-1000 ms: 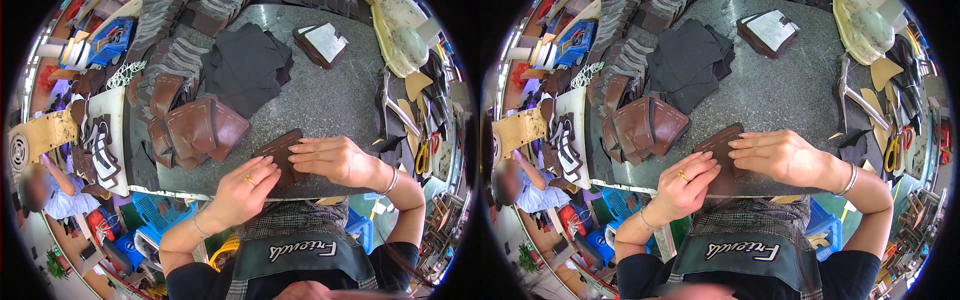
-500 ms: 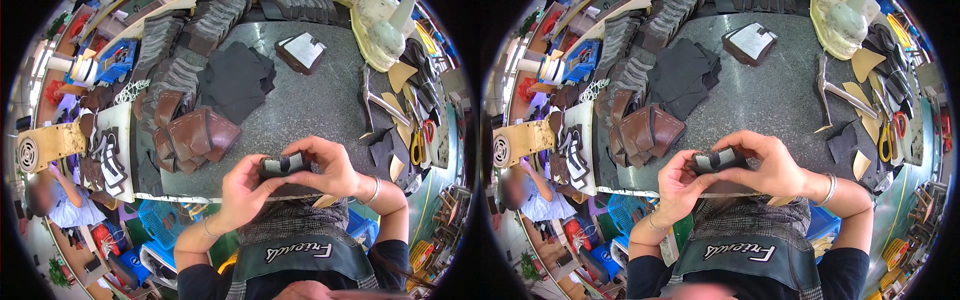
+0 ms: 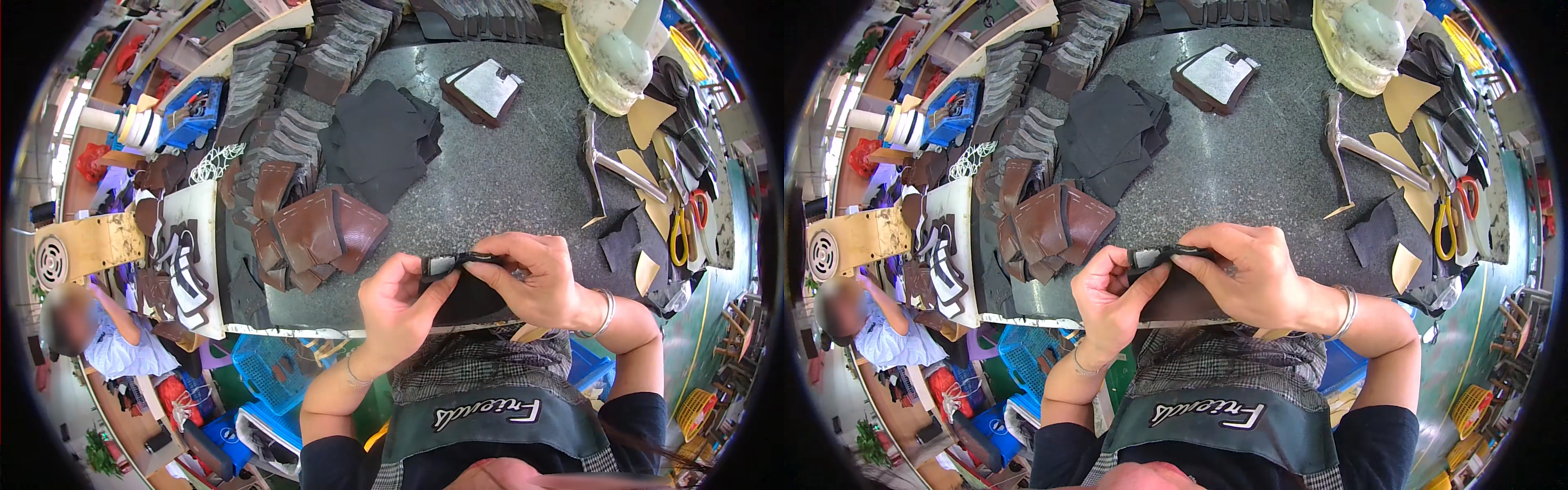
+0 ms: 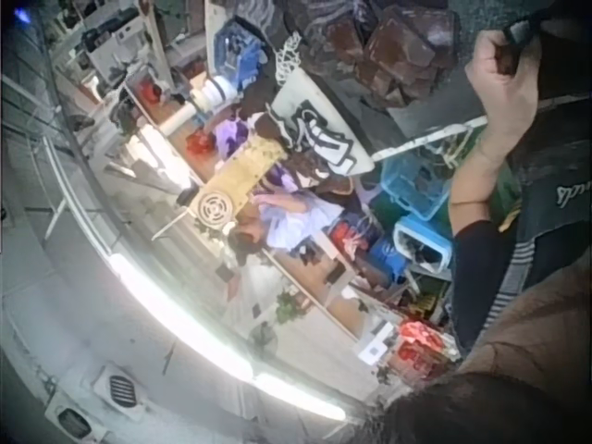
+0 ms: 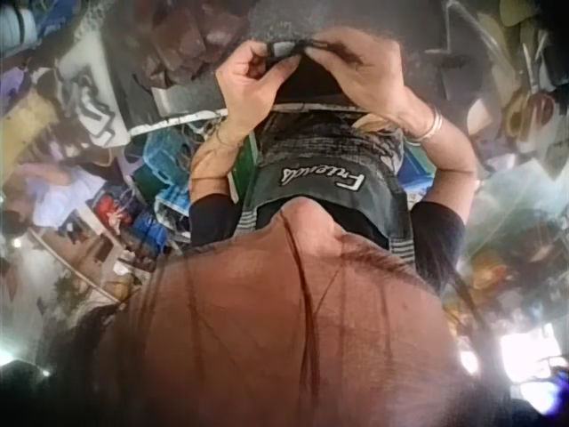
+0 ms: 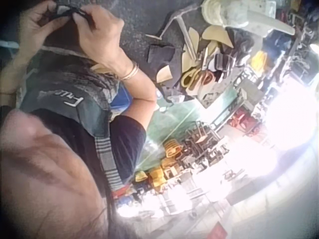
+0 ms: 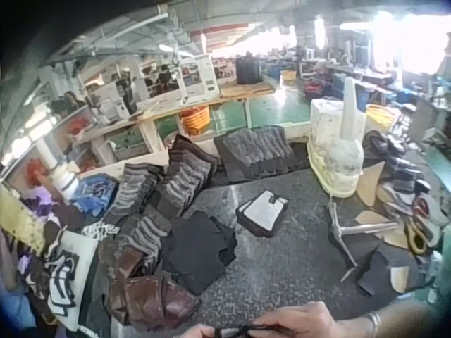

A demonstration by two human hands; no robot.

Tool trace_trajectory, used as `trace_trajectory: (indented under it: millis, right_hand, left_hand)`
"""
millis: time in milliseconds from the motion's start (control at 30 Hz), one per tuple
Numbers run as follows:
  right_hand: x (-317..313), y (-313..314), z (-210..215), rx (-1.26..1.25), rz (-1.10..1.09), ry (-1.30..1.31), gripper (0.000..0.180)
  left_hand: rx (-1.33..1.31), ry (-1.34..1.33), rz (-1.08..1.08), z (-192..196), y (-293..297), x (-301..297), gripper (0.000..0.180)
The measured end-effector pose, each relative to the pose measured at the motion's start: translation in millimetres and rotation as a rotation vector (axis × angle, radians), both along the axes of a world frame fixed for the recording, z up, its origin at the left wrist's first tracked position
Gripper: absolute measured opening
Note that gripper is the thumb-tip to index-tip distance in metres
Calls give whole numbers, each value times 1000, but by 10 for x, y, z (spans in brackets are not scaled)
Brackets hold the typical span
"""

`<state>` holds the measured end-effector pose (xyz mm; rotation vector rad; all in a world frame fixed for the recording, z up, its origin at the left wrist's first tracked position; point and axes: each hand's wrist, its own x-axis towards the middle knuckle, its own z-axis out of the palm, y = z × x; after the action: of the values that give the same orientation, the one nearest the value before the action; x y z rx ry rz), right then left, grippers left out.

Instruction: The person is using scissors to trim excess material from shoe upper components and then organizing the pieces.

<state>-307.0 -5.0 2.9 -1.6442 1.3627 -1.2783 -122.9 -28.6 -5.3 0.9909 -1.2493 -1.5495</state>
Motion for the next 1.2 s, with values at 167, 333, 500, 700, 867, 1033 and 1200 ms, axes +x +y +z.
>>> trace_trajectory:
  millis: [167, 333, 500, 700, 867, 1033, 1200]
  right_hand:
    - [-54, -38, 58, 15, 43, 48, 15]
    - [-186, -142, 81, -379, 27, 183, 28]
    - [-302, -105, 101, -596, 147, 548, 37]
    - [-123, -100, 24, 194, 57, -590, 19]
    - [-219, -142, -4, 716, 300, -818, 22]
    - [-173, -149, -52, 726, 339, -798, 28]
    - [-126, -234, 44, 723, 302, -643, 21]
  left_hand:
    - [89, -9, -144, 33, -75, 92, 13]
    - [180, 7, -64, 33, -108, 76, 32]
    - [571, 503, -289, 218, -182, 155, 39]
    - [362, 296, -151, 49, -123, 96, 29]
    - [269, 277, -214, 51, -119, 163, 26]
    - [232, 260, -312, 104, -145, 225, 25]
    - [-233, -463, -367, 186, -77, 257, 18]
